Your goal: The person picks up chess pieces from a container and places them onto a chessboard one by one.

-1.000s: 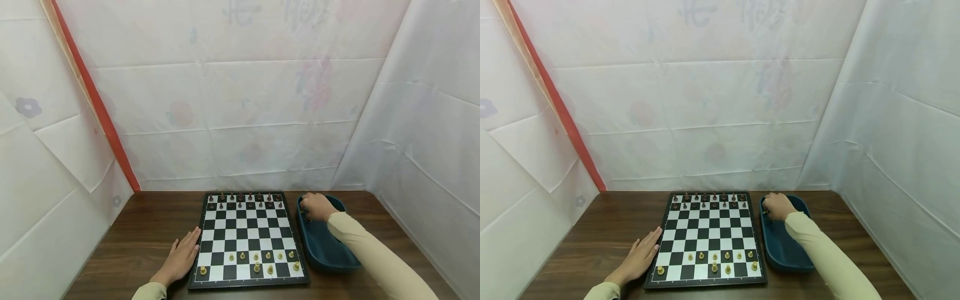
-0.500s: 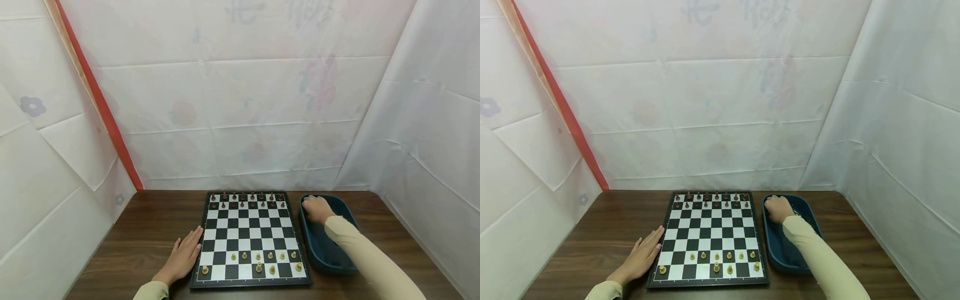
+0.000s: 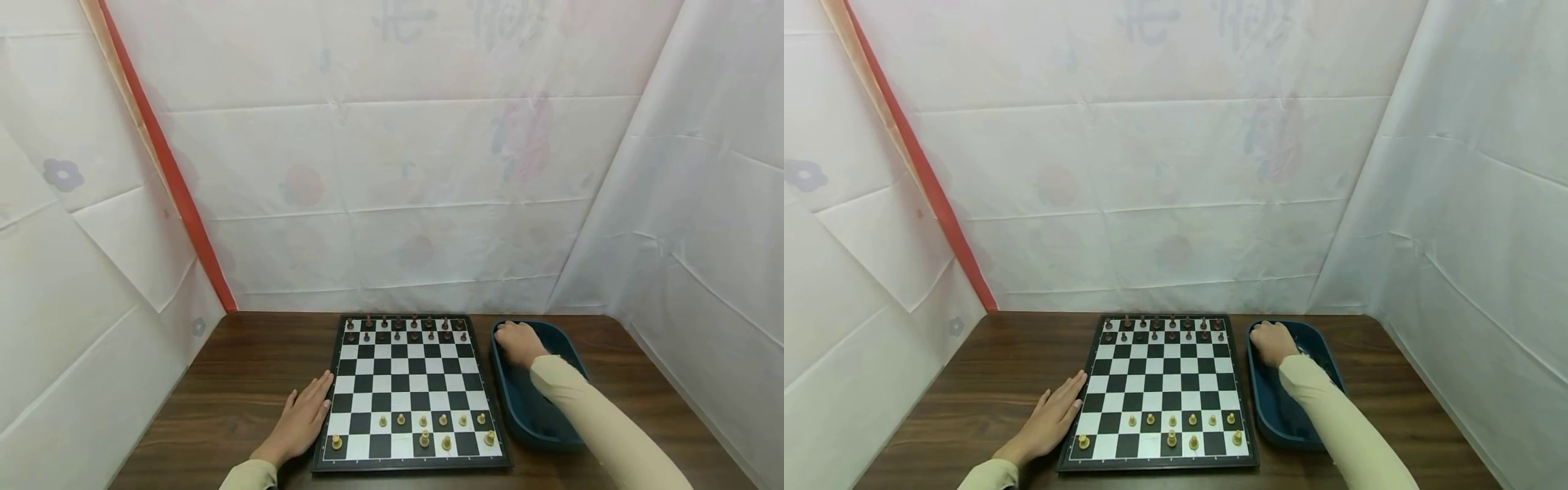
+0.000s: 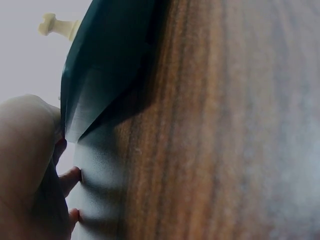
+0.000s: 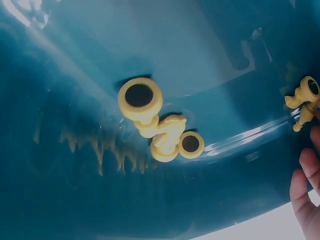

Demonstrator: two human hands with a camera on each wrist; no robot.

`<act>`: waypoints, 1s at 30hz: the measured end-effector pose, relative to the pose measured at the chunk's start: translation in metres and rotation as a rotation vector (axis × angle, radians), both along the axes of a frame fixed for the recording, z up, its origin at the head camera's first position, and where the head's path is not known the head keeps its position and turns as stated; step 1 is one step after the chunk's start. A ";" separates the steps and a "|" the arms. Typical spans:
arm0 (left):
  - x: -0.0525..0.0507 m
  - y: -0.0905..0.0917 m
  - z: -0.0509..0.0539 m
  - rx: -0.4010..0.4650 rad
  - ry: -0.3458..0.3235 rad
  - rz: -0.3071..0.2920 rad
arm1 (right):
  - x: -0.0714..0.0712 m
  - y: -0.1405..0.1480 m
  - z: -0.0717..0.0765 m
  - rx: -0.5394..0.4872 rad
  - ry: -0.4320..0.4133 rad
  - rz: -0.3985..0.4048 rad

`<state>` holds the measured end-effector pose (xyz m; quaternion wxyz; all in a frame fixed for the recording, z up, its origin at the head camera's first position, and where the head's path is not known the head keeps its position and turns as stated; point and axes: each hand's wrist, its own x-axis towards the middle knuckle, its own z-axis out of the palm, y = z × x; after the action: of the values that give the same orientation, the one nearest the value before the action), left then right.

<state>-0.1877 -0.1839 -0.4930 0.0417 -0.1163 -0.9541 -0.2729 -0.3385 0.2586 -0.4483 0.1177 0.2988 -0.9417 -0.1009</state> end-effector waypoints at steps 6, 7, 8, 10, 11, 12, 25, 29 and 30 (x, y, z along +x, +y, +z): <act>0.000 0.000 -0.001 -0.006 -0.002 0.006 | 0.001 0.001 -0.001 0.005 0.007 0.004; 0.000 0.000 -0.001 -0.006 -0.003 0.006 | 0.001 0.002 -0.002 0.007 0.010 0.009; 0.000 0.001 0.000 -0.005 -0.002 0.004 | 0.000 0.002 -0.003 0.011 0.014 0.013; 0.000 0.001 0.000 -0.006 -0.005 0.002 | -0.002 0.003 -0.005 0.023 0.021 0.021; 0.000 0.001 0.000 -0.006 -0.005 0.002 | -0.002 0.004 -0.006 0.028 0.028 0.027; 0.000 0.001 0.000 -0.007 -0.006 0.002 | -0.003 0.004 -0.006 0.032 0.035 0.034; 0.000 0.000 -0.002 -0.011 0.005 0.004 | 0.002 0.009 0.010 -0.023 0.063 0.066; 0.000 0.001 -0.002 -0.009 0.021 0.002 | 0.004 0.012 0.012 -0.060 0.039 0.062; 0.000 0.001 -0.002 -0.007 0.022 0.000 | 0.004 0.013 0.012 -0.066 0.031 0.058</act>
<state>-0.1880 -0.1833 -0.4950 0.0517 -0.1196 -0.9545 -0.2681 -0.3341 0.2715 -0.4364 0.1447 0.3202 -0.9336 -0.0708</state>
